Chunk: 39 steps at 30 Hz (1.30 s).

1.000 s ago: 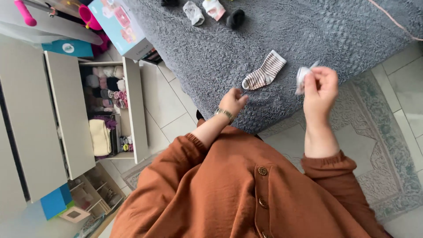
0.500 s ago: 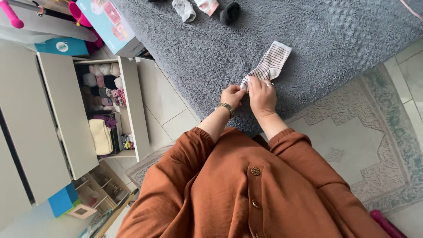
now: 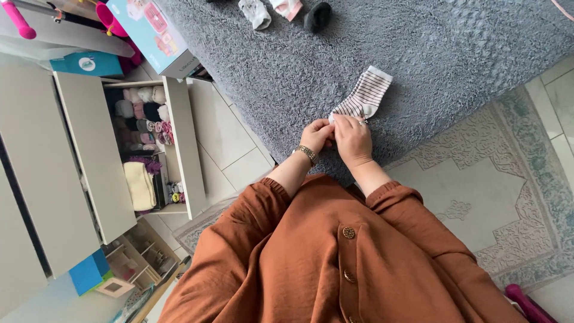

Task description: The person picks up pairs of socks from a pile on a bed, folds them by hand, and places them into an open drawer. The process is repeated for several pairs of socks of different colors and patterns.

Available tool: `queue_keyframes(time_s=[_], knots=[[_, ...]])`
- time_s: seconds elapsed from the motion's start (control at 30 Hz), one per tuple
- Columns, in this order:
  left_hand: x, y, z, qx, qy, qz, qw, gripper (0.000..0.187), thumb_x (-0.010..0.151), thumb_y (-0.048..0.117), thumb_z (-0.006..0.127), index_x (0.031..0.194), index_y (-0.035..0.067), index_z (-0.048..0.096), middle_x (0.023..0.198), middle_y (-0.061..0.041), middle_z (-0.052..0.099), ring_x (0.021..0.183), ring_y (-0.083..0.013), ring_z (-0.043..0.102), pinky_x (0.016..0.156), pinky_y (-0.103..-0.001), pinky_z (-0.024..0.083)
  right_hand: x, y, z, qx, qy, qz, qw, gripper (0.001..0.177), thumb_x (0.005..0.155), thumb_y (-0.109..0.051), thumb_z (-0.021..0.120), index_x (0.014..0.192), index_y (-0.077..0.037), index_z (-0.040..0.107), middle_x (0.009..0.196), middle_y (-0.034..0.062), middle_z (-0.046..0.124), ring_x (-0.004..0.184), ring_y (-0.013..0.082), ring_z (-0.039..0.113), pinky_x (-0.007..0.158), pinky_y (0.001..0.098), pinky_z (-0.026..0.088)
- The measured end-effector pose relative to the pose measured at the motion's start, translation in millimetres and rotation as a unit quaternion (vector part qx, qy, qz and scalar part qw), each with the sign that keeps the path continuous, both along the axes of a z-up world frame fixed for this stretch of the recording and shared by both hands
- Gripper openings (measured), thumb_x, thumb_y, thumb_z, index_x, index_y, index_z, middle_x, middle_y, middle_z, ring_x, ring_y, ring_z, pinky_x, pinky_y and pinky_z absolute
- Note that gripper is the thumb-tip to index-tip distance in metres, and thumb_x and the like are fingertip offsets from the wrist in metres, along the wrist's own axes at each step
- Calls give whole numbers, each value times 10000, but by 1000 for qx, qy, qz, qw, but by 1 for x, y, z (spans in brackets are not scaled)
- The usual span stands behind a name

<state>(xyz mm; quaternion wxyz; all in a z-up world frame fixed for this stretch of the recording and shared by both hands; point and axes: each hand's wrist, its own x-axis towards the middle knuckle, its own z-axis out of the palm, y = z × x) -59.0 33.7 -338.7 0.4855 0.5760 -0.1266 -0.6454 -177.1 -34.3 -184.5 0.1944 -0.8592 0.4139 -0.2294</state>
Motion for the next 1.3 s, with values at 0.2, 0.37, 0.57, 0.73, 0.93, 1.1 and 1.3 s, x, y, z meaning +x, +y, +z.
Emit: queue_keyframes(time_s=[0.2, 0.37, 0.57, 0.73, 0.93, 1.1, 1.3], knots=[[7, -15, 56, 134, 69, 103, 983, 217, 966, 240, 639, 1116, 89, 594, 908, -35, 694, 675, -129, 684, 575, -314, 572, -2, 1, 11, 19, -46, 70, 996, 133, 964, -119, 661, 1059, -27, 667, 1078, 140, 708, 1033, 339, 667, 978, 454, 518], [-9, -14, 11, 108, 0, 88, 990, 315, 960, 274, 673, 1117, 6, 620, 881, -76, 713, 665, -156, 687, 556, -311, 577, -17, -15, 0, 100, -56, 74, 991, 124, 945, -57, 610, 1039, -79, 689, 1108, 100, 725, 1071, 300, 673, 1055, 441, 526], [-22, -16, 39, 110, -174, 32, 978, 333, 906, 246, 731, 1126, 10, 648, 871, -56, 730, 678, -128, 688, 574, -287, 579, -11, -61, -23, 30, 39, 29, 998, 204, 1040, -99, 598, 1223, -45, 670, 1319, 140, 665, 1256, 337, 617, 1094, 463, 493], [-18, -7, 27, 117, -202, 26, 972, 302, 941, 224, 720, 1141, 2, 677, 882, -71, 718, 679, -139, 643, 598, -284, 549, -17, -78, -45, -4, 167, 54, 985, 560, 1051, -270, 569, 1509, 42, 489, 1605, 233, 444, 1512, 361, 380, 1243, 509, 291], [2, 22, 15, -30, 19, 54, 998, 244, 982, 161, 709, 1165, 15, 638, 1022, -33, 715, 895, -101, 674, 797, -259, 578, -22, -97, -48, 92, 217, 14, 972, 865, 1026, -520, 477, 1617, 58, 222, 1707, 256, 180, 1580, 378, 120, 1256, 548, 72], [0, 35, 11, -10, 16, 68, 998, 217, 981, 168, 675, 1145, 29, 639, 995, -48, 714, 826, -113, 688, 719, -264, 604, -22, -98, -51, 75, 183, 12, 980, 805, 1047, -494, 492, 1635, 18, 292, 1722, 209, 221, 1590, 370, 167, 1266, 579, 74], [-16, 10, 35, 85, -147, 72, 983, 202, 981, 185, 681, 1051, 8, 614, 833, -96, 727, 660, -161, 700, 543, -290, 567, -19, -90, -23, 88, 190, 1, 978, 782, 1019, -493, 496, 1604, 2, 343, 1697, 192, 250, 1571, 366, 177, 1246, 589, 49]])
